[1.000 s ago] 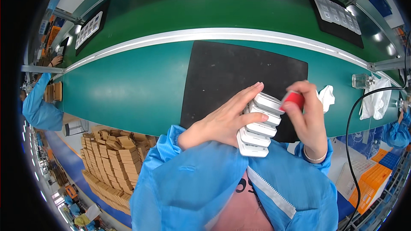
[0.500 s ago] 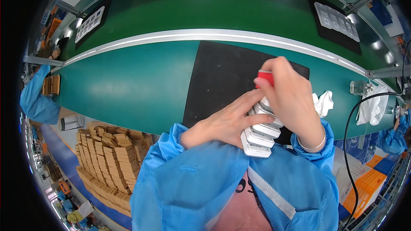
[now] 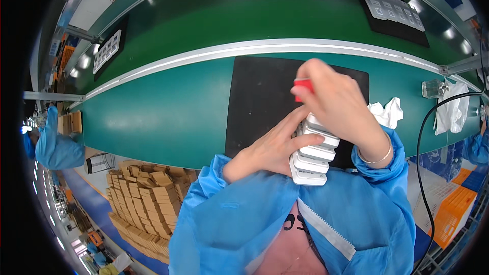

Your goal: The person cleans the back surfaces of several small white electronic devices using a white cloth and a red tool. They repeatedly pick up the devices, wipe them, and place them back on a black mat on the assembly line.

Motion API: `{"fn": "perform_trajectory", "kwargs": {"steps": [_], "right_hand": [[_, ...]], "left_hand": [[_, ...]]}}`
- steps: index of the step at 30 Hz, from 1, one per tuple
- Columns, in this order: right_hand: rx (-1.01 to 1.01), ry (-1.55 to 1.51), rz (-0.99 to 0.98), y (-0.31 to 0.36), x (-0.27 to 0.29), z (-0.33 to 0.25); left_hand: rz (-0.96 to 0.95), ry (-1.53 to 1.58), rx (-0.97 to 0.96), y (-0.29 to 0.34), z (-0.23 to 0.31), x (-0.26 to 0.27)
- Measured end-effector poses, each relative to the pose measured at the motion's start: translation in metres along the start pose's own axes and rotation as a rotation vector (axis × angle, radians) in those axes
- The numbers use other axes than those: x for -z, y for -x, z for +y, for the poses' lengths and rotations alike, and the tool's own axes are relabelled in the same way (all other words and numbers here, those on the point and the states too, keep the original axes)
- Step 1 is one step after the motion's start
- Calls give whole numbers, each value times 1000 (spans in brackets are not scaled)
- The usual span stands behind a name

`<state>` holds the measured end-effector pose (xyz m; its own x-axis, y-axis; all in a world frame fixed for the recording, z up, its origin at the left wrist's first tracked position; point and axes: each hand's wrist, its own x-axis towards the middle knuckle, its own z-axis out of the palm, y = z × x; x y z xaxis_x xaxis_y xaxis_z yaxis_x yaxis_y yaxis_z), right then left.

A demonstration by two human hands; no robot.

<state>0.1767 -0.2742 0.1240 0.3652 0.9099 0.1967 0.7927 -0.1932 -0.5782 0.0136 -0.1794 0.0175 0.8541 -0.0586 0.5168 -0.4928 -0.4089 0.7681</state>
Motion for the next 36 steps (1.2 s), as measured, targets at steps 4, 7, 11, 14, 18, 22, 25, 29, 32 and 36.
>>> {"fn": "perform_trajectory", "kwargs": {"steps": [4,7,11,14,18,22,25,29,32,36], "right_hand": [[-130,-224,-14,29,34,-1],[-48,-131,-94,35,29,-3],[45,-26,-139,24,16,-5],[115,-16,-115,8,2,-1],[-106,-383,154,9,16,14],[-441,-189,467,90,38,76],[-745,208,626,162,44,138],[-702,794,654,228,67,193],[-400,628,611,209,57,164],[-184,-310,150,178,7,90]], "left_hand": [[32,26,-8,-1,-2,-1],[25,-10,-13,0,-3,-3],[-34,3,64,-2,1,1],[-71,-14,66,4,-3,0],[-16,-14,1,5,-10,-1],[30,6,-75,6,-15,-8],[50,53,-70,11,-17,-15],[28,96,-64,7,-22,-19],[23,28,-51,7,-14,-13],[-4,2,-16,6,-16,-7]]}}
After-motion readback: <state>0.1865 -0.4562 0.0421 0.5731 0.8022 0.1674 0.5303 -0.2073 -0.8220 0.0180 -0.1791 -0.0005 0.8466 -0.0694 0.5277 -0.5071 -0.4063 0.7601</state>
